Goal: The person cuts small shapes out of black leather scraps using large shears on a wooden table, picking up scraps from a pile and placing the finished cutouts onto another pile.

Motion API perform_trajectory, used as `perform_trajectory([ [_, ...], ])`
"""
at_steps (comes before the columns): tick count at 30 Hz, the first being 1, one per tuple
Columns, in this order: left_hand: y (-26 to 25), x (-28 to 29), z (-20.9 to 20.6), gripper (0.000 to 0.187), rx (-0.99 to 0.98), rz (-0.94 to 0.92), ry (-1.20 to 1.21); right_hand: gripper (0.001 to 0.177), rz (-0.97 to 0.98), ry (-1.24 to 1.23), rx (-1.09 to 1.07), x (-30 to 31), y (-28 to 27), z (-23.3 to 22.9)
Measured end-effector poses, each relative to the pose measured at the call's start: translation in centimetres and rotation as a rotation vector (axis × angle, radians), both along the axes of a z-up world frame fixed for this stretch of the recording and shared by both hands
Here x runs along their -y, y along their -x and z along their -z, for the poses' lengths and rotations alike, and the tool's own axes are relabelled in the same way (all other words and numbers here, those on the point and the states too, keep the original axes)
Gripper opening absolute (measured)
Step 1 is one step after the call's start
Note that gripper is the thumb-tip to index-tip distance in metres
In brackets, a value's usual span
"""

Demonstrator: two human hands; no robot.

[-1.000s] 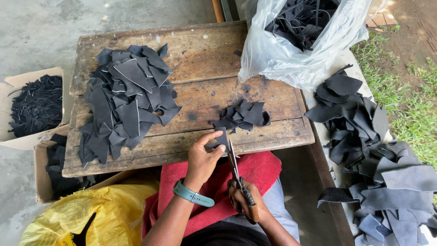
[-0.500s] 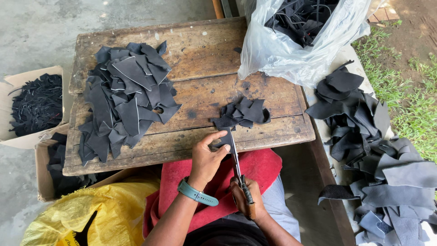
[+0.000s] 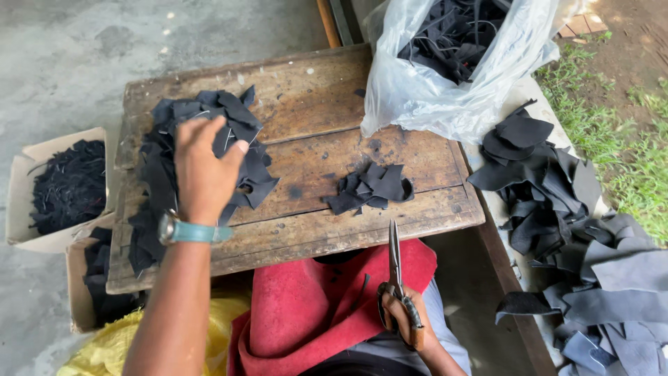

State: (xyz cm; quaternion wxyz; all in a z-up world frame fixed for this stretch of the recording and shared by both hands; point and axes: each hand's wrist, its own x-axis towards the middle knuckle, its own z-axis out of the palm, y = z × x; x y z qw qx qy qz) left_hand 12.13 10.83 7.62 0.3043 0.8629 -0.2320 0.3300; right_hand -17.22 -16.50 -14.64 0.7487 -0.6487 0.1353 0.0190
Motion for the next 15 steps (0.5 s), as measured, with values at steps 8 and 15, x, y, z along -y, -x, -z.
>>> perform_trajectory([
  [8, 9.2, 17.8, 7.6, 0.034, -0.655, 0.4, -0.212, 0.031, 0.027, -0.063, -0.088, 0.6, 0.4, 1.2],
  [15, 5.6, 19.3, 7.0, 0.026, -0.425, 0.489, 0.061, 0.031, 0.02, -0.121, -0.004, 1.5, 1.1, 0.0],
])
